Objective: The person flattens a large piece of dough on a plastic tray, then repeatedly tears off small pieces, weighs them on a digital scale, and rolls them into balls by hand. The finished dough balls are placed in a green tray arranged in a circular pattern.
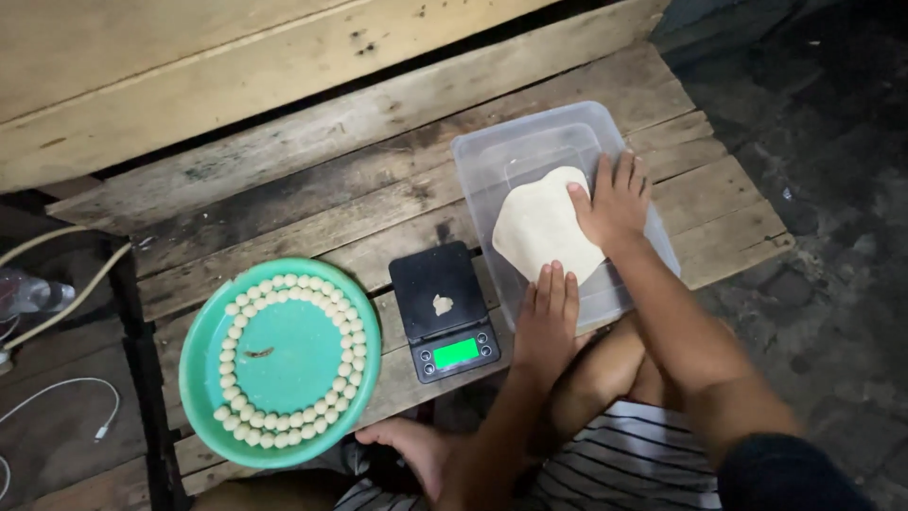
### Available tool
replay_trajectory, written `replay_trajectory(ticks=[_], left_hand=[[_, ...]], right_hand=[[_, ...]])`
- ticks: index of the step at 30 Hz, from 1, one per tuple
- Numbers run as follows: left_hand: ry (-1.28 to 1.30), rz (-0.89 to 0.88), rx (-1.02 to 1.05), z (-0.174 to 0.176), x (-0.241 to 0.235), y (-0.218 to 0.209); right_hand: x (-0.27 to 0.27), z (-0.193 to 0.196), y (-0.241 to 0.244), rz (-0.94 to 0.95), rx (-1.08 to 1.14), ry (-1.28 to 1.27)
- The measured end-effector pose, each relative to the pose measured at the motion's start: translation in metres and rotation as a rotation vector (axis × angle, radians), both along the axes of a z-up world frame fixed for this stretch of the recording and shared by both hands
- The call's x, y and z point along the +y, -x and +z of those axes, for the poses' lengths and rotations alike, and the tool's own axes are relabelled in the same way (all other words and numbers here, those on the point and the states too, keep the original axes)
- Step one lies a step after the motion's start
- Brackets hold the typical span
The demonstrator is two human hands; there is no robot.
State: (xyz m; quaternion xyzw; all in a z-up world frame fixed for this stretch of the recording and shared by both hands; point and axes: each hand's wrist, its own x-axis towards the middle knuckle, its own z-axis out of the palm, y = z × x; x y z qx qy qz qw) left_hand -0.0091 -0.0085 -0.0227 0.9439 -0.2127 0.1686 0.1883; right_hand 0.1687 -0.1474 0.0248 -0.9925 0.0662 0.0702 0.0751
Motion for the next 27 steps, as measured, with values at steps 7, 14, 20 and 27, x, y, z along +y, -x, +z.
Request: replay_trajectory(ticks=[7, 14, 20, 27], left_hand=[[0.062, 0.010, -0.043, -0.003, -0.002, 0.000], [-0.029, -0.028, -0.122, 0.003, 0.002, 0.006], [0.090, -0.112, -0.142, -0.043, -0.013, 0.004], [-0.135, -0.129, 0.075, -0.010, -0.008, 0.010]], right_hand=[[-0.013, 0.008, -0.012, 0.177, -0.080, -0.033], [-0.018, -0.034, -0.034, 0.197, -0.427, -0.172], [0.096, -0.007, 0.012, 0.684, -0.483, -0.011], [0.125, -0.016, 0.012, 0.702, -0.258, 0.040]])
